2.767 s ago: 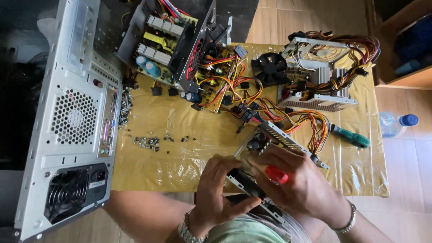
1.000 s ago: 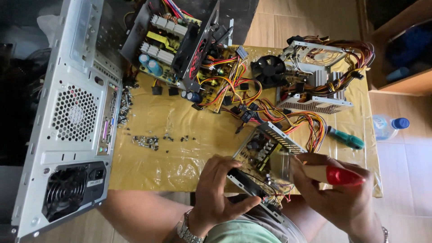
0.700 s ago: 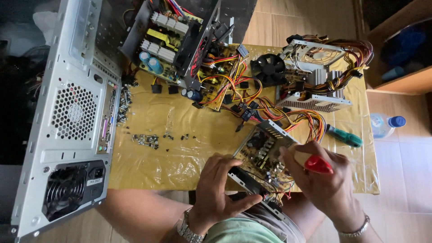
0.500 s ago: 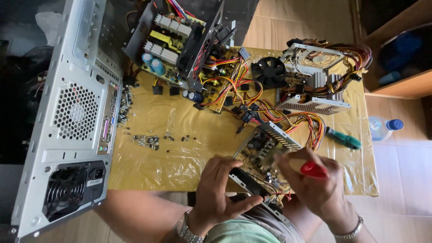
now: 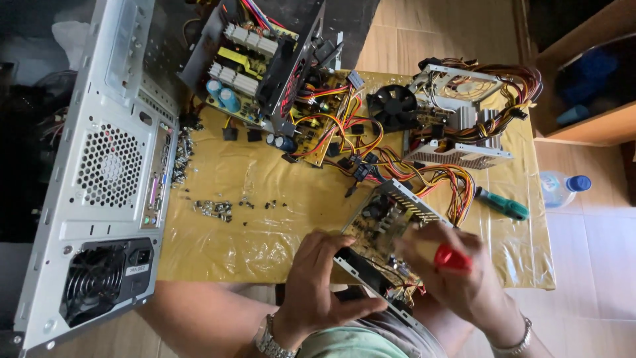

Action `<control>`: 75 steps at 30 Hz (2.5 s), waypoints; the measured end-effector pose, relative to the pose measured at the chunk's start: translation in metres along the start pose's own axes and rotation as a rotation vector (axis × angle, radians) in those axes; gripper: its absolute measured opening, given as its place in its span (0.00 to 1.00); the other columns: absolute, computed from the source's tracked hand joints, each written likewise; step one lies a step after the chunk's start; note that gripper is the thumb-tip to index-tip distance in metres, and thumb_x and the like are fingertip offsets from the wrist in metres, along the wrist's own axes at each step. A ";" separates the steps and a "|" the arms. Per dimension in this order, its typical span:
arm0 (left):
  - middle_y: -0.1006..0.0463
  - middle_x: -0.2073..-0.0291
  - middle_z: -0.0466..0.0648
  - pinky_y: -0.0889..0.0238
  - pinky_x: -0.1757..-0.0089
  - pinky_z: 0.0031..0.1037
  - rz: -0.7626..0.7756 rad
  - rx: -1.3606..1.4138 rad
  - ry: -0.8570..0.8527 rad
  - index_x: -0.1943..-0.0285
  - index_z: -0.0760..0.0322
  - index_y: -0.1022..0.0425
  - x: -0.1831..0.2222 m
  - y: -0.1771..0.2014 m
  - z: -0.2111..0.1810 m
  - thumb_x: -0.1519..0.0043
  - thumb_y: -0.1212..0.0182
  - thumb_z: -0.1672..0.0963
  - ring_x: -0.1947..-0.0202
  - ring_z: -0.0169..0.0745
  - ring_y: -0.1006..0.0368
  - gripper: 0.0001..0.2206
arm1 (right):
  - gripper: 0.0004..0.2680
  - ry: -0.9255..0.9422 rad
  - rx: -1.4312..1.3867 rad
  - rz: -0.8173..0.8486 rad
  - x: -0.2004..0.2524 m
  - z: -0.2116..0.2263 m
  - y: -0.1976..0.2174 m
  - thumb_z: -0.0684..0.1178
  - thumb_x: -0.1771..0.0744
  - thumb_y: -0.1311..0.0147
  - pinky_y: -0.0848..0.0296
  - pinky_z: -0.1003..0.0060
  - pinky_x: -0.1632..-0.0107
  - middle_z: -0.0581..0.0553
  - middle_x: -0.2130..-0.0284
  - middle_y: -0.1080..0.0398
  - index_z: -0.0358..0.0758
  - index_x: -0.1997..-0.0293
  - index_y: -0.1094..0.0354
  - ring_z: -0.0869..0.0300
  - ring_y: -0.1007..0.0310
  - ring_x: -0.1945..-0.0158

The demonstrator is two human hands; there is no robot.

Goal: A person is disassembling a computer power supply unit by unscrewing the cooling fan and cleaning the internal circuitry with a brush.

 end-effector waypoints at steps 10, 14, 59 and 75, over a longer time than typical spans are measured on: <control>0.26 0.55 0.43 0.36 0.50 0.32 0.194 0.102 0.065 0.46 0.58 0.26 0.002 -0.016 0.018 0.55 0.19 0.58 0.50 0.44 0.32 0.28 | 0.09 -0.430 -0.083 -0.057 0.071 -0.076 0.024 0.42 0.39 0.37 0.28 0.69 0.74 0.43 0.66 0.23 0.30 0.59 0.26 0.60 0.25 0.77; 0.26 0.60 0.49 0.56 0.30 0.57 0.320 0.133 -0.062 0.55 0.66 0.29 -0.002 -0.017 -0.008 0.57 0.23 0.62 0.44 0.52 0.34 0.22 | 0.08 -0.510 -0.249 -0.196 0.093 -0.074 0.020 0.39 0.35 0.42 0.23 0.72 0.73 0.37 0.67 0.23 0.25 0.57 0.34 0.60 0.19 0.73; 0.29 0.66 0.59 0.35 0.45 0.60 0.394 -0.333 -0.485 0.53 0.75 0.30 0.015 -0.027 -0.088 0.43 0.37 0.64 0.54 0.62 0.24 0.11 | 0.05 -0.331 -0.448 -0.222 0.046 -0.011 0.046 0.42 0.40 0.44 0.31 0.75 0.82 0.43 0.78 0.21 0.30 0.67 0.30 0.64 0.27 0.87; 0.26 0.53 0.61 0.36 0.44 0.54 0.330 -0.322 -0.375 0.52 0.70 0.30 0.022 -0.018 -0.070 0.40 0.40 0.61 0.47 0.63 0.25 0.10 | 0.04 -0.390 -0.503 -0.007 0.053 -0.016 0.002 0.44 0.38 0.41 0.33 0.72 0.82 0.50 0.86 0.24 0.34 0.72 0.29 0.65 0.28 0.88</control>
Point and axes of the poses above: each hand's wrist, its own x-axis away from the middle knuckle, its own y-axis out of the back of the hand, z = x × y, the point moved 10 cm from there along -x, towards the middle knuckle
